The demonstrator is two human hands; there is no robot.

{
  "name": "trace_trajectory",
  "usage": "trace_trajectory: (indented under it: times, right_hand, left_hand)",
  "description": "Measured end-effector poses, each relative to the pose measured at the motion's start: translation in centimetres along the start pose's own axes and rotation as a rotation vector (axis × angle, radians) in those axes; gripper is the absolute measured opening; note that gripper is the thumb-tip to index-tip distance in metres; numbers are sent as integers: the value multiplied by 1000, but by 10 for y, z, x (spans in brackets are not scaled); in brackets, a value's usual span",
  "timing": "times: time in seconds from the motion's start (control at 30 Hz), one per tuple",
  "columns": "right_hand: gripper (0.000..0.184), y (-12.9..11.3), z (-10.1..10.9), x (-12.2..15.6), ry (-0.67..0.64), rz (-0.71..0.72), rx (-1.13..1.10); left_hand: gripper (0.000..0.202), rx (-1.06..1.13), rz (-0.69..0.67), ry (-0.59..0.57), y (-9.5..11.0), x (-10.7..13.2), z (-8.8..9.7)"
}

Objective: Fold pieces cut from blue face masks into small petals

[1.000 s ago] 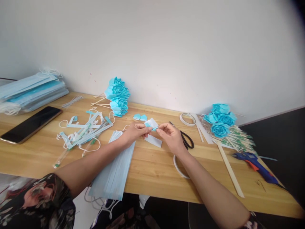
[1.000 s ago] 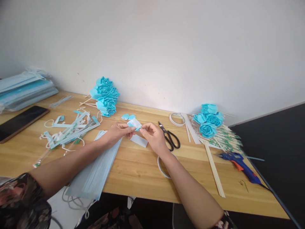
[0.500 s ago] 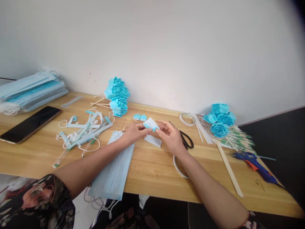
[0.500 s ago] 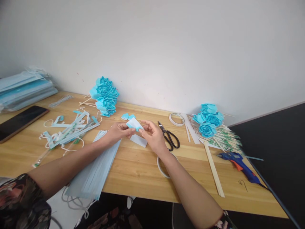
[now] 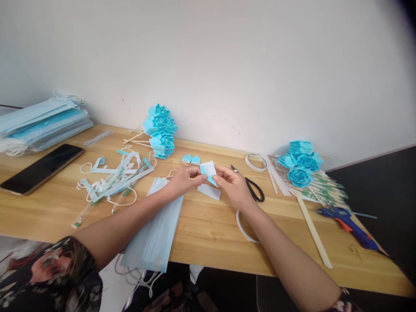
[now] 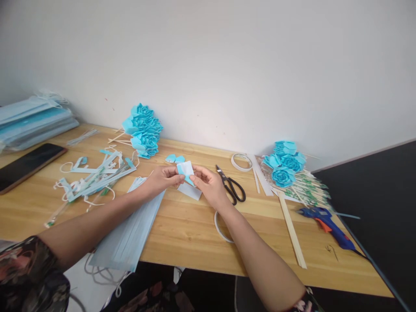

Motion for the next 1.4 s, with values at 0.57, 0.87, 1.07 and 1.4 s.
trace_trajectory:
  times: [0.57, 0.87, 1.07, 1.4]
  right_hand:
    - [34, 2, -4, 1, -49, -26, -118]
    - [26, -12, -4, -1, -5, -3, -38]
    - [31, -8, -3, 0, 21, -29, -41]
    - [32, -3, -4, 0, -1, -43, -73]
  left_hand:
    - [39, 129, 10, -37, 2, 2, 0]
    - [32, 55, 34, -48, 0, 1, 0]
    - [32, -1, 45, -53, -2, 0, -1]
    - [32, -22, 28, -21, -2, 0, -1]
Point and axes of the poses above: each hand's wrist, its own x-axis away from the middle knuckle, its own z-axis out of the back of the hand, y = z × x, the point moved 2 cm from there along -x, towards the middle knuckle, and after that the axes turned 12 degrees about z, right-handed, at the moved point
